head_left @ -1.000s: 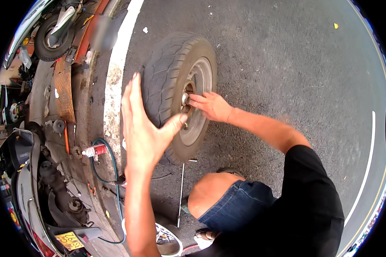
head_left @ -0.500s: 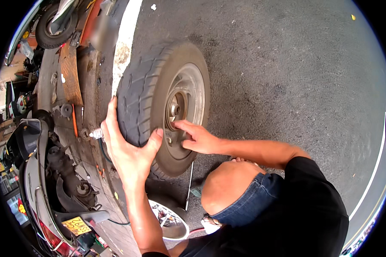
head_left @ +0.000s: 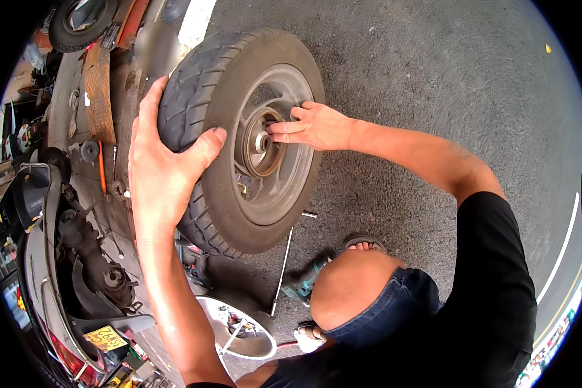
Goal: The person unpacks new brake shoes, attaches springs between them using pliers, sprays the motorcycle brake hub with an aerosol spray can, and mounts the assembled brake shoes onto the motorcycle.
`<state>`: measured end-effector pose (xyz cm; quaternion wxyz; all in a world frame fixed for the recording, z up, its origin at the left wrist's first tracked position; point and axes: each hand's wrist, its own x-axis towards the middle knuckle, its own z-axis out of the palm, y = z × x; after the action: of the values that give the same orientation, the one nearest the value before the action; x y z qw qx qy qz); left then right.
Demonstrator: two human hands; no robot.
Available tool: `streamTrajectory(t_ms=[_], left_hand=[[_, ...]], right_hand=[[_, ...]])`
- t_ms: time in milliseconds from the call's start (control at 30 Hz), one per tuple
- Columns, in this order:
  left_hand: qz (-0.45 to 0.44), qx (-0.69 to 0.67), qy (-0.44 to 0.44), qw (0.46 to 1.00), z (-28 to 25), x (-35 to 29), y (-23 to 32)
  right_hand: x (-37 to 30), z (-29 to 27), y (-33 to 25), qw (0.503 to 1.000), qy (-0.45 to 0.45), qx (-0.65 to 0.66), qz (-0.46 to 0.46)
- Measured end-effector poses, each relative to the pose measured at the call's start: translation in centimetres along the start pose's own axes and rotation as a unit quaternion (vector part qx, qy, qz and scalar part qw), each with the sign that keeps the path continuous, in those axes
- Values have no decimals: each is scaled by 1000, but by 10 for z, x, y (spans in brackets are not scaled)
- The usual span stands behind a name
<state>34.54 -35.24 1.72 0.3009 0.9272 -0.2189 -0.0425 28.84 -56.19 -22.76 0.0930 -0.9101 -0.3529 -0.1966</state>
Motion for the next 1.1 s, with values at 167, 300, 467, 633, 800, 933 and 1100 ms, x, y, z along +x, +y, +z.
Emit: streamTrajectory(t_ms=[167, 300, 467, 633, 800, 933, 1100], left_hand=[[8, 108, 11, 994, 10, 6, 11], [18, 136, 25, 990, 7, 3, 35], [158, 12, 8, 987, 27, -29, 27], [39, 9, 233, 972, 88, -143, -72], [82, 43, 225, 970, 55, -141, -62], [40, 65, 120, 990, 6, -117, -1], [52, 88, 83, 991, 1, -70, -9]], right_hand=[[20, 11, -119, 863, 161, 382, 289], [-7, -19, -24, 991, 7, 82, 105], [-32, 11, -58, 938, 89, 188, 278], [27, -1, -106, 799, 163, 465, 345], [50, -35, -127, 295, 110, 861, 399], [37, -25, -174, 316, 93, 851, 409], [16, 7, -39, 993, -27, 98, 57]])
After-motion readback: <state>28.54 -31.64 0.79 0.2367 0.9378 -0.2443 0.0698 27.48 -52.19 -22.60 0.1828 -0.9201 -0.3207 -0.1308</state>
